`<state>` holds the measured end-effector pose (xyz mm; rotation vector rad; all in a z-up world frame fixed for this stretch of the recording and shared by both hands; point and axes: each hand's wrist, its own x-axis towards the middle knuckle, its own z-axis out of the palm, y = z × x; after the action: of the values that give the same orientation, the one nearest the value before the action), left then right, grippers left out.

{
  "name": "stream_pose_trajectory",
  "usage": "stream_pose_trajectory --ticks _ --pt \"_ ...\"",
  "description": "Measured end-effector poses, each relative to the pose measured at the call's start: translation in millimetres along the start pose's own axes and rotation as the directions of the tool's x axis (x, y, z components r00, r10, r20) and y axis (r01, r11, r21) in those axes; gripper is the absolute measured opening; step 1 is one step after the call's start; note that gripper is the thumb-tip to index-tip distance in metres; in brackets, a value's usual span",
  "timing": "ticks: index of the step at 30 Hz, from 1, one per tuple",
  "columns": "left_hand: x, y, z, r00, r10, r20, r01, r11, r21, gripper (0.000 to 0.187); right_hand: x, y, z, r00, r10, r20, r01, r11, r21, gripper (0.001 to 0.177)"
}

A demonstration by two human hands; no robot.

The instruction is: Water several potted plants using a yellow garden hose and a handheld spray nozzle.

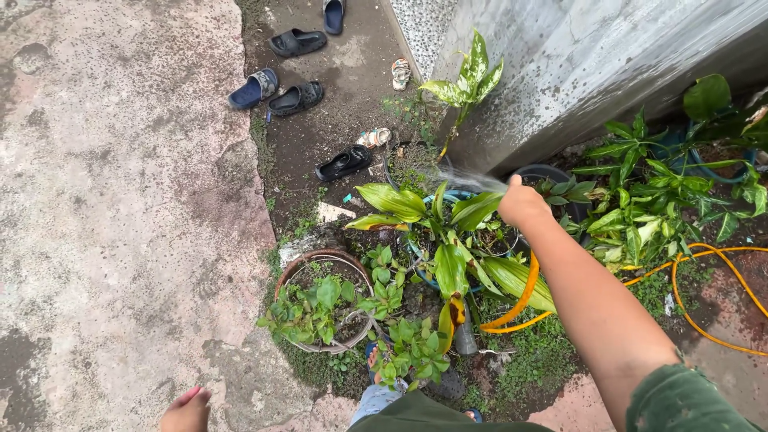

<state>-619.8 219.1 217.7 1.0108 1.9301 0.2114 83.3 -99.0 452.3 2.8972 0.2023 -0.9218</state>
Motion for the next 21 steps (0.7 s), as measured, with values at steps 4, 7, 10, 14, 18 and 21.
stream_pose_trajectory --ticks 4,7,10,14,18,21 --pt "-19.9 20.6 27.9 0.962 0.271 0.01 -0.261 0.934 -0.243 0.021 -4.2 -3.2 -0.5 0.999 0.017 0.03 -0.017 1.0 0.001 0.053" --pt "-22.0 36.8 40.8 0.977 0.212 0.014 -0.212 0.977 0.004 0.02 2.0 2.6 7.3 1.0 0.016 -0.005 -0.016 1.0 0.012 0.052" --pt "-21.6 36.1 42.1 0.974 0.226 -0.02 -0.224 0.97 0.097 0.017 2.6 6.3 6.2 0.999 0.039 -0.02 -0.038 0.999 0.032 0.056" --pt "-21.0 25.3 33.1 0.973 0.233 0.008 -0.233 0.972 0.024 0.017 1.4 6.4 10.3 1.0 0.014 0.012 -0.015 1.0 0.005 0.051" --pt "-21.5 10.2 20.5 0.978 0.21 -0.013 -0.203 0.955 0.218 0.017 4.0 8.1 12.3 0.997 0.078 -0.027 -0.078 0.997 0.015 0.051" --pt "-16.1 -2.0 15.4 0.977 0.211 -0.022 -0.199 0.946 0.257 0.017 -0.2 5.0 12.2 0.997 0.077 -0.008 -0.077 0.997 0.0 0.054"
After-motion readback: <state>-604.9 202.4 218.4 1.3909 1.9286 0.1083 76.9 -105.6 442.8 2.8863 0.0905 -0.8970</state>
